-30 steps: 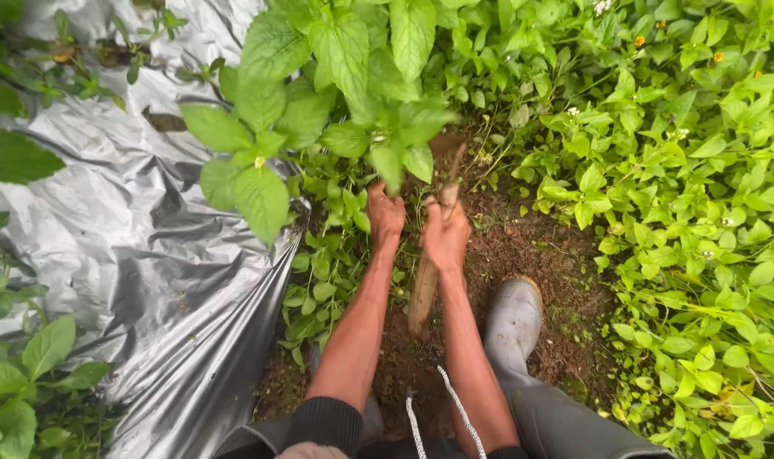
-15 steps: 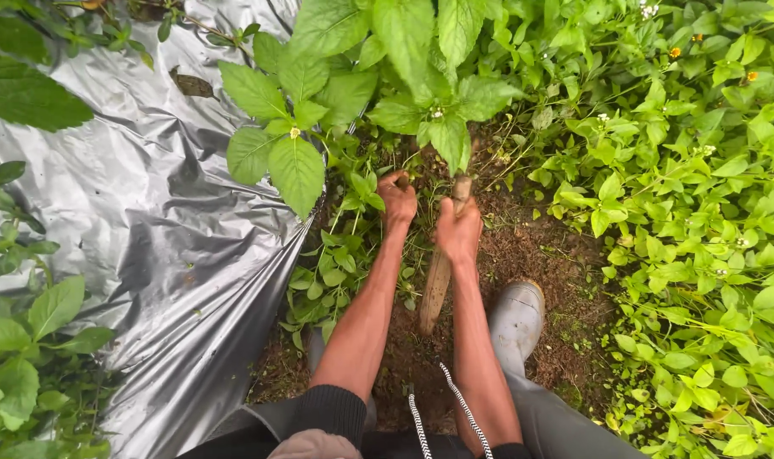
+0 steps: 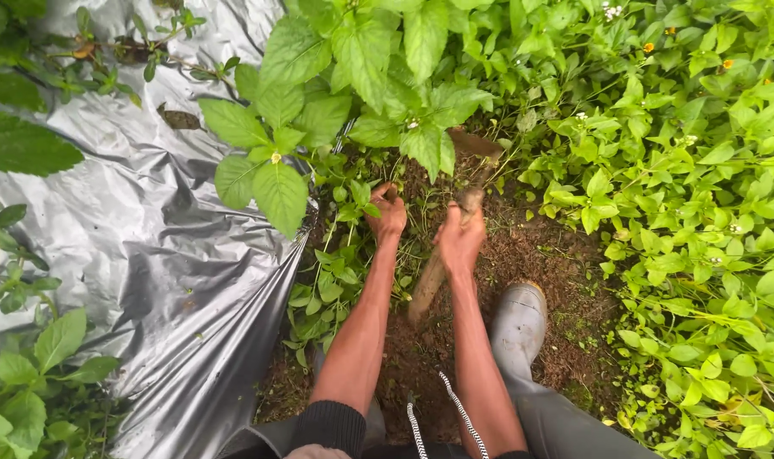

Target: The person uses a hoe to loosen the soil and remove weeds from a garden bed. They repeatedly strike the ground with the tool and pull out the uprooted plants by hand, discarding them to the side.

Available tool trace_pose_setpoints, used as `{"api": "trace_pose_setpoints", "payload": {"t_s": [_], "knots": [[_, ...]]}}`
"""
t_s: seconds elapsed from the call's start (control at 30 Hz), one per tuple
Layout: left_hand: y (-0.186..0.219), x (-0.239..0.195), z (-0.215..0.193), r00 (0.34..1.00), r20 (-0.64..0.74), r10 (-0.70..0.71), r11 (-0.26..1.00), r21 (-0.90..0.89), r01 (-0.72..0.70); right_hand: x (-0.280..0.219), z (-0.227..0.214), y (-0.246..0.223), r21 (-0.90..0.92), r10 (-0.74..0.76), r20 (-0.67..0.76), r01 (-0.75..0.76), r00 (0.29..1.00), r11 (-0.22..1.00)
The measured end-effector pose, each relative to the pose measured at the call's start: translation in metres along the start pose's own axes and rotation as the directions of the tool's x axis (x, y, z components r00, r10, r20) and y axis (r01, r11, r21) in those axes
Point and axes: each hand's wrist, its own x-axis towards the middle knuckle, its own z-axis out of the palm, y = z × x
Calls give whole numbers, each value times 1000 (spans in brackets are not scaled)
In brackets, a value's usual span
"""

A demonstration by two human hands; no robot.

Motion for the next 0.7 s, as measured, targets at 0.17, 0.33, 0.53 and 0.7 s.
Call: {"api": "trace_pose_setpoints", "payload": {"t_s": [0.17, 0.33, 0.53, 0.7], "knots": [[27, -14, -28, 1000, -21, -3, 1000, 21, 3, 10, 7, 19, -73, 28, 67, -23, 997, 997], [82, -76, -68, 997, -46, 62, 998, 13, -62, 11, 6, 30, 29, 88, 67, -90, 994, 996], [54, -57, -50, 958, -150, 244, 970, 48, -240, 23, -11, 27, 116, 96, 23, -98, 995, 988], [78, -81, -73, 934, -133, 332, 941, 111, -319, 36, -8, 45, -46, 179, 188, -173, 966, 984]]}}
